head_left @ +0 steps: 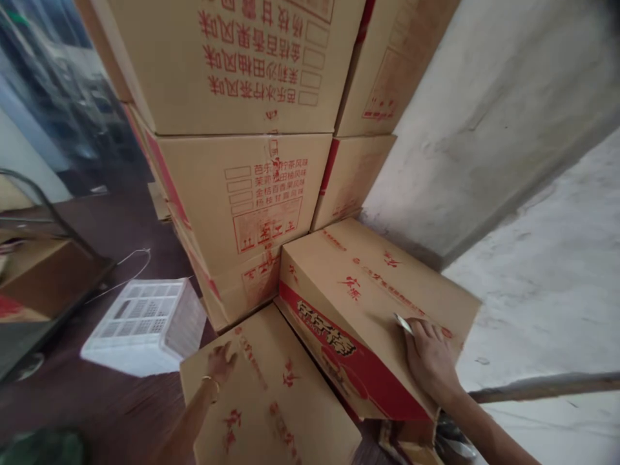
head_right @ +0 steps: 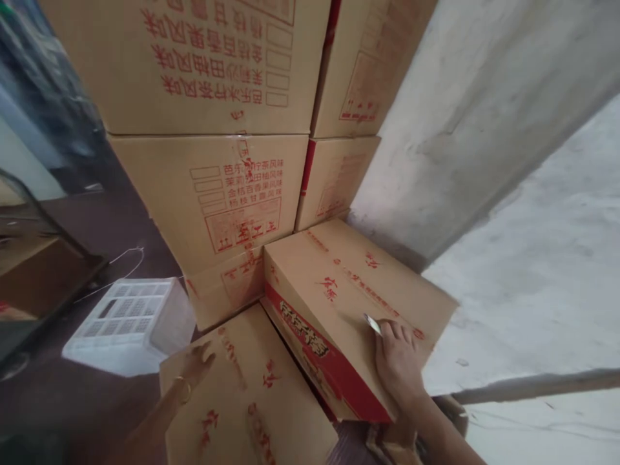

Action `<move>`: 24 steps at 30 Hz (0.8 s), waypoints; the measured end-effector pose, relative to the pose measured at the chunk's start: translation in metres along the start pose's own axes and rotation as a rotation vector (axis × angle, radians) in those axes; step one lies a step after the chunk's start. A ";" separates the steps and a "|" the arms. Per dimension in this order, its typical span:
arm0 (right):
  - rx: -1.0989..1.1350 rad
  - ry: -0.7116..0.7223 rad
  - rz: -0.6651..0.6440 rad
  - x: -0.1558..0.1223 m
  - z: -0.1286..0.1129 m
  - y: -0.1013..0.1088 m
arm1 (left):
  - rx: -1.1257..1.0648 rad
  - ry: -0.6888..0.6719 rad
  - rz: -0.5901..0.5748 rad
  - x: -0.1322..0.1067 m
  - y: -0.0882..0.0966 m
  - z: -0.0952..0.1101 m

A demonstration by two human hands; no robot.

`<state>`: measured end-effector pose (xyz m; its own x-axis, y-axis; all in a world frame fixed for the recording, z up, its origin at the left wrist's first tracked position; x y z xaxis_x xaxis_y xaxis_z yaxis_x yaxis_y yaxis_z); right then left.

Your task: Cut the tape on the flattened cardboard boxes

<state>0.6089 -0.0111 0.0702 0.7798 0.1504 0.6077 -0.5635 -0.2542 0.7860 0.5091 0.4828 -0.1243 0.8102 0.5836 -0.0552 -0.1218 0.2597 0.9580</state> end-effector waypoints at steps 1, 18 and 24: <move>-0.006 -0.032 0.000 0.000 0.002 -0.002 | -0.044 -0.072 0.011 0.012 0.002 0.029; -0.114 -0.499 -0.080 0.064 0.118 -0.020 | -0.061 -0.201 0.357 0.119 0.165 0.326; -0.101 -0.324 -0.152 0.099 0.143 -0.034 | -0.118 -0.194 0.390 0.106 0.175 0.345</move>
<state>0.7442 -0.1243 0.0874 0.8935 -0.1353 0.4282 -0.4458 -0.1540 0.8818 0.7713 0.3244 0.1343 0.7817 0.5033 0.3682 -0.4948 0.1411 0.8575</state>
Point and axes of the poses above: each hand's wrist, its own x-axis towards the middle knuckle, its own y-axis out of the back of the hand, z = x × y, the point moved 8 cm from there along x, towards the middle knuckle, and after that the axes turned 14 degrees about z, right-handed, at the moved point
